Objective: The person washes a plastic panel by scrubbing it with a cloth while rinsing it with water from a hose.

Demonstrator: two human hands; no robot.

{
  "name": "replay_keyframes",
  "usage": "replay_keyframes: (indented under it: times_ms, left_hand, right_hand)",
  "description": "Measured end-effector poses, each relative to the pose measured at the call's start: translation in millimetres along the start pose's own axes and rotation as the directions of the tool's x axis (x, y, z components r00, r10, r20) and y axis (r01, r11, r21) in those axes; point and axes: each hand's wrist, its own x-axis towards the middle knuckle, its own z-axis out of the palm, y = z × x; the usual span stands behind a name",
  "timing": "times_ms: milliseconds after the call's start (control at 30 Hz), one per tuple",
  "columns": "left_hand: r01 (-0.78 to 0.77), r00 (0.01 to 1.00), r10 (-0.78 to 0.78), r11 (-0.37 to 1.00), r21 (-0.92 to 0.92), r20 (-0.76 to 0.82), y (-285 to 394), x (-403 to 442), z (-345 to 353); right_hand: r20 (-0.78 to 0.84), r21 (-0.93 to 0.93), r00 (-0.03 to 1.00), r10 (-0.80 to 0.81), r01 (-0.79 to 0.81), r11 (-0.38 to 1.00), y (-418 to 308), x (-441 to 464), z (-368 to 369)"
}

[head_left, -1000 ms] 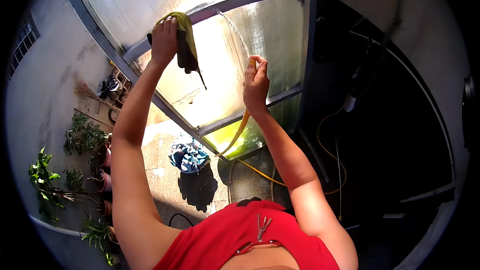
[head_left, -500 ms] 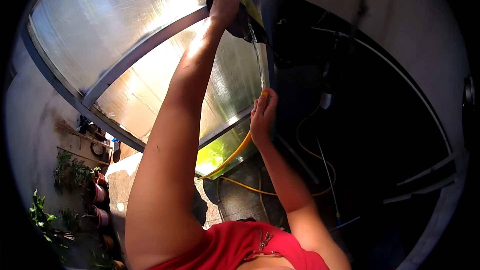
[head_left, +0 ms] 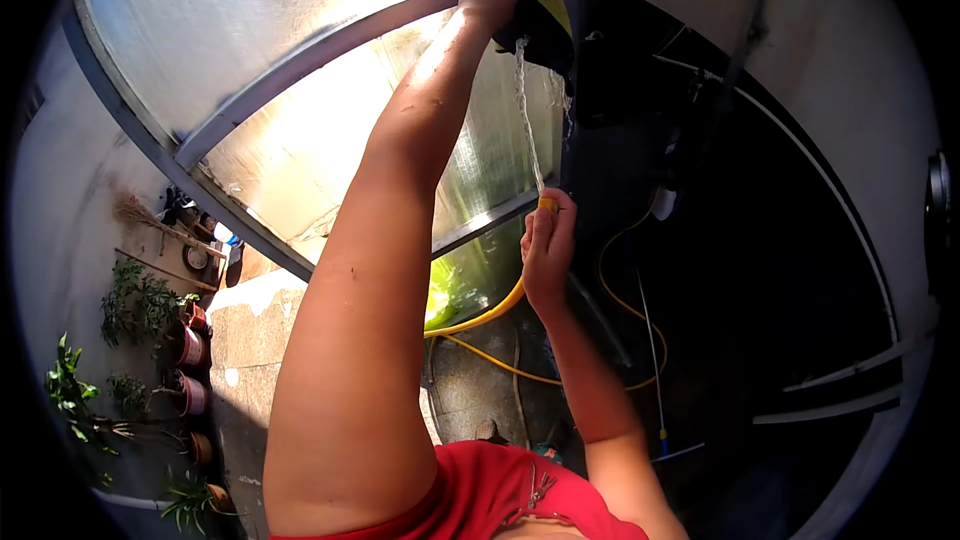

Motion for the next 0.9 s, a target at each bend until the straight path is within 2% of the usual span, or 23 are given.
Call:
replay_keyframes:
  times_ms: [33, 67, 100, 167, 267, 300, 367, 433, 500, 533, 567, 633, 700, 767, 833, 900]
  left_hand:
    - [0.008, 1.000, -0.009, 0.998, 0.056, 0.005, -8.3, -16.4, -10.8]
    - [0.023, 0.999, -0.023, 1.000, 0.018, 0.042, -21.7, -32.6, -27.2]
    - [0.033, 0.999, -0.032, 0.999, 0.039, -0.018, -35.1, -56.0, -40.3]
    - [0.004, 1.000, -0.003, 0.993, 0.115, -0.013, -66.6, -100.5, -71.4]
    - [-0.041, 0.995, 0.067, 0.945, 0.324, -0.072, -107.8, -175.9, -123.6]
    - [-0.034, 0.995, 0.071, 0.914, 0.404, -0.076, -119.1, -201.2, -139.9]
    - [-0.049, 0.998, 0.068, 0.857, 0.512, -0.019, -143.2, -249.0, -169.3]
    - [-0.070, 0.998, 0.060, 0.833, 0.549, 0.036, -176.8, -296.6, -181.9]
    - [-0.120, 0.984, 0.014, 0.796, 0.594, 0.179, -192.3, -335.2, -192.9]
    - [-0.141, 0.975, 0.019, 0.827, 0.545, 0.223, -204.6, -358.6, -189.0]
    - [-0.157, 0.965, 0.026, 0.856, 0.493, 0.262, -209.2, -375.4, -187.3]
    - [-0.137, 0.909, -0.121, 0.817, 0.560, 0.399, -203.0, -405.6, -183.5]
    - [-0.020, 0.931, -0.184, 0.837, 0.547, 0.316, -194.8, -437.1, -170.9]
    - [0.093, 0.908, -0.299, 0.828, 0.554, 0.294, -178.1, -463.8, -154.3]
    - [0.105, 0.887, -0.309, 0.858, 0.502, 0.344, -165.3, -500.5, -131.4]
    - [0.097, 0.886, -0.249, 0.925, 0.367, 0.392, -158.5, -544.2, -102.1]
  right_hand:
    - [0.031, -0.006, 1.000, 0.002, -0.002, 1.000, -0.6, -2.9, 6.9]
    - [0.072, -0.105, 0.997, -0.034, 0.041, 0.994, 0.1, -4.9, 12.5]
    - [0.088, -0.181, 0.995, -0.041, 0.056, 0.982, 0.0, -7.5, 20.7]
    - [0.120, -0.340, 0.992, -0.048, 0.086, 0.936, -0.6, -17.2, 32.0]
    - [0.188, -0.383, 0.980, 0.061, 0.016, 0.924, 1.7, -33.4, 45.9]
    - [0.198, -0.384, 0.979, 0.039, 0.041, 0.922, 6.2, -38.0, 50.4]
    - [0.221, -0.380, 0.975, -0.013, 0.098, 0.920, 17.2, -45.3, 60.1]
    - [0.254, -0.425, 0.967, 0.019, 0.094, 0.900, 20.8, -54.3, 70.2]
    - [0.291, -0.478, 0.956, 0.036, 0.112, 0.871, 21.6, -63.4, 82.0]
    - [0.316, -0.505, 0.943, 0.106, 0.073, 0.860, 21.3, -67.3, 87.8]
    - [0.328, -0.502, 0.939, 0.098, 0.085, 0.861, 27.1, -71.9, 93.4]
    - [0.348, -0.497, 0.934, 0.078, 0.113, 0.860, 45.1, -81.6, 103.0]
    - [0.358, -0.477, 0.931, 0.070, 0.118, 0.871, 61.6, -91.9, 107.8]
    - [0.365, -0.489, 0.925, 0.108, 0.092, 0.867, 77.2, -103.9, 109.0]
    - [0.368, -0.532, 0.911, 0.188, 0.040, 0.846, 89.3, -115.1, 108.3]
    - [0.367, -0.573, 0.896, 0.250, 0.006, 0.820, 93.9, -124.0, 110.3]
